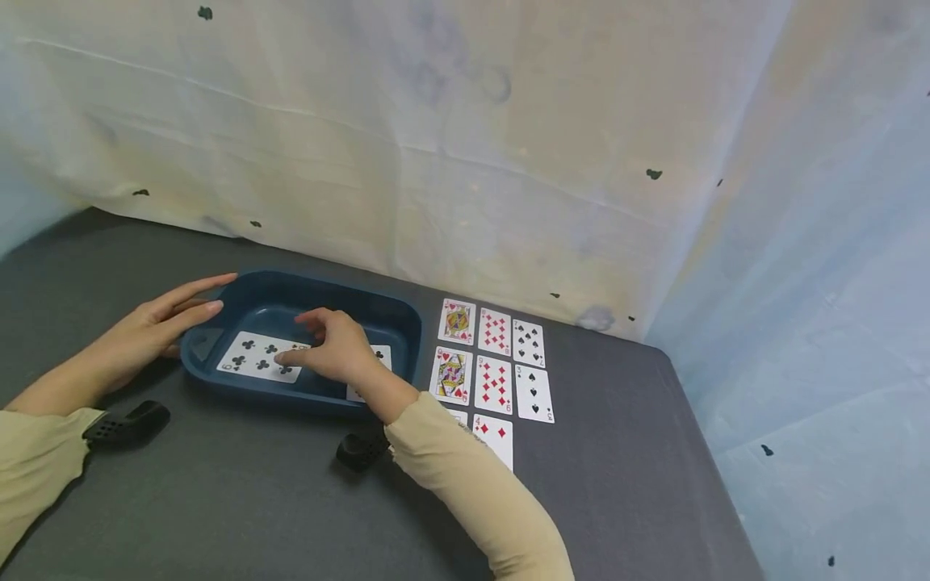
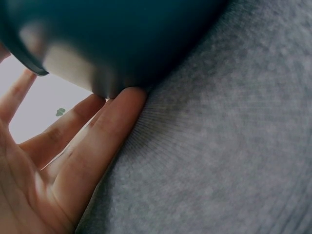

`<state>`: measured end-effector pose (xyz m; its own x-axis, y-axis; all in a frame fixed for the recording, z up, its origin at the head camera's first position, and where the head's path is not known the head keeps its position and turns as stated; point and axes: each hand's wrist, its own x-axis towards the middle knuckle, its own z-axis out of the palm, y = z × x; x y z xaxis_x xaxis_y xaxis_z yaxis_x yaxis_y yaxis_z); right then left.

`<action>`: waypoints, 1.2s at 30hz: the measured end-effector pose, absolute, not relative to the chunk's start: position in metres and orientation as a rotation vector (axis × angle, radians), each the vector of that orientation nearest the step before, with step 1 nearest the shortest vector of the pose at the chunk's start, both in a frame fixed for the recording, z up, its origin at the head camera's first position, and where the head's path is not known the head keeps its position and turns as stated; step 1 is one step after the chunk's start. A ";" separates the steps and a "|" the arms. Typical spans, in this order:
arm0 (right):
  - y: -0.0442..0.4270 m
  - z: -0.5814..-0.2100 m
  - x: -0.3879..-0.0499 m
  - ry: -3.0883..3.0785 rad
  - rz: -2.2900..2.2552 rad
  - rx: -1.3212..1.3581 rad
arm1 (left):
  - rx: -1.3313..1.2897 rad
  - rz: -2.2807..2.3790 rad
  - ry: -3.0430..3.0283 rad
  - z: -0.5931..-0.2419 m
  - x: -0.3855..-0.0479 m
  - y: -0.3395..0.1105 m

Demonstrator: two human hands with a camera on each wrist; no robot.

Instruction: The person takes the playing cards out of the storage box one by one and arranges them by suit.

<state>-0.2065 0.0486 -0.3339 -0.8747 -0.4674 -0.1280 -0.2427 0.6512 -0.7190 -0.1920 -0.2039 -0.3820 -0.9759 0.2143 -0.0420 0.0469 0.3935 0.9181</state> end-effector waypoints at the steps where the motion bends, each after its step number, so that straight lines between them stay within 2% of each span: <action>1: 0.048 -0.335 -0.207 2.567 -1.030 -0.586 | 0.238 1.629 2.495 -0.382 -0.192 -0.204; 17: 0.040 -0.340 -0.205 2.750 -0.467 -0.873 | 0.257 1.644 2.487 -0.381 -0.192 -0.204; 24: 0.041 -0.339 -0.203 2.741 -0.520 -0.653 | 0.257 1.652 2.479 -0.382 -0.193 -0.204; 36: 0.051 -0.333 -0.201 2.725 -0.964 -0.562 | 0.259 1.650 2.487 -0.381 -0.192 -0.204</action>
<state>-0.2007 0.0514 -0.3328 -0.9085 -0.4139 -0.0572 -0.2859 0.7155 -0.6374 -0.1917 -0.2043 -0.3812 -0.9746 0.2226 -0.0256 0.0630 0.3816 0.9222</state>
